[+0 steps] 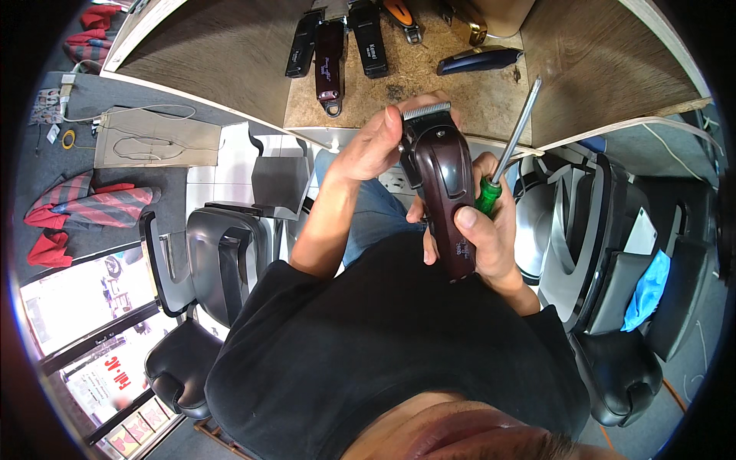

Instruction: The person uses a screwdriver to remove screws from the blade assembly of hair clippers and then detaches the blade.

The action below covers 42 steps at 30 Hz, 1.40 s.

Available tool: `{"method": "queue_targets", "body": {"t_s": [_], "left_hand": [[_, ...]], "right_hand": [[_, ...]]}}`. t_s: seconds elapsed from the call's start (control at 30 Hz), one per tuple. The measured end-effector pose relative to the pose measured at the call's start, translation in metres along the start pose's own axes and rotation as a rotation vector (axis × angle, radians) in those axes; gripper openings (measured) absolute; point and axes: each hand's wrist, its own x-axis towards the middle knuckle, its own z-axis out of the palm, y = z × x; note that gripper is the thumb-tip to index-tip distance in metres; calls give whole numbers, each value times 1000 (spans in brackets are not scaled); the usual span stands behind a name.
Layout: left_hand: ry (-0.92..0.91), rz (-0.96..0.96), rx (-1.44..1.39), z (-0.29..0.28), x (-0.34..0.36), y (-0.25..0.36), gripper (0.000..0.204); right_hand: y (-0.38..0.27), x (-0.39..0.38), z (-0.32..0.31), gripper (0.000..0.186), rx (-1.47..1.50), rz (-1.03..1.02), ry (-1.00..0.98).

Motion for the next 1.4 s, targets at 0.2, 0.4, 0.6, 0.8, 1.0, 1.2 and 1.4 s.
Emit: {"method": "queue_targets", "body": {"t_s": [0.2, 0.4, 0.6, 0.8, 1.0, 1.2, 1.4], "left_hand": [[-53, -6, 54, -6, 0, 5, 96], [-37, -40, 179, -8, -6, 10, 96], [-28, -70, 223, -9, -9, 8, 94], [6, -101, 284, 6, 1, 22, 99], [101, -241, 371, 24, 10, 32, 104], [183, -197, 222, 26, 3, 24, 73], [329, -158, 319, 31, 3, 38, 57]], "right_hand": [[1, -2, 0, 42, -60, 0, 8], [3, -4, -3, 42, -67, -10, -4], [2, -5, 1, 42, -80, 4, 5], [3, -4, 0, 41, -96, -2, -8], [1, 1, -3, 37, -58, -40, 79], [0, 6, -4, 33, -38, -55, 155], [-2, 9, -8, 33, -5, -70, 131]]}}
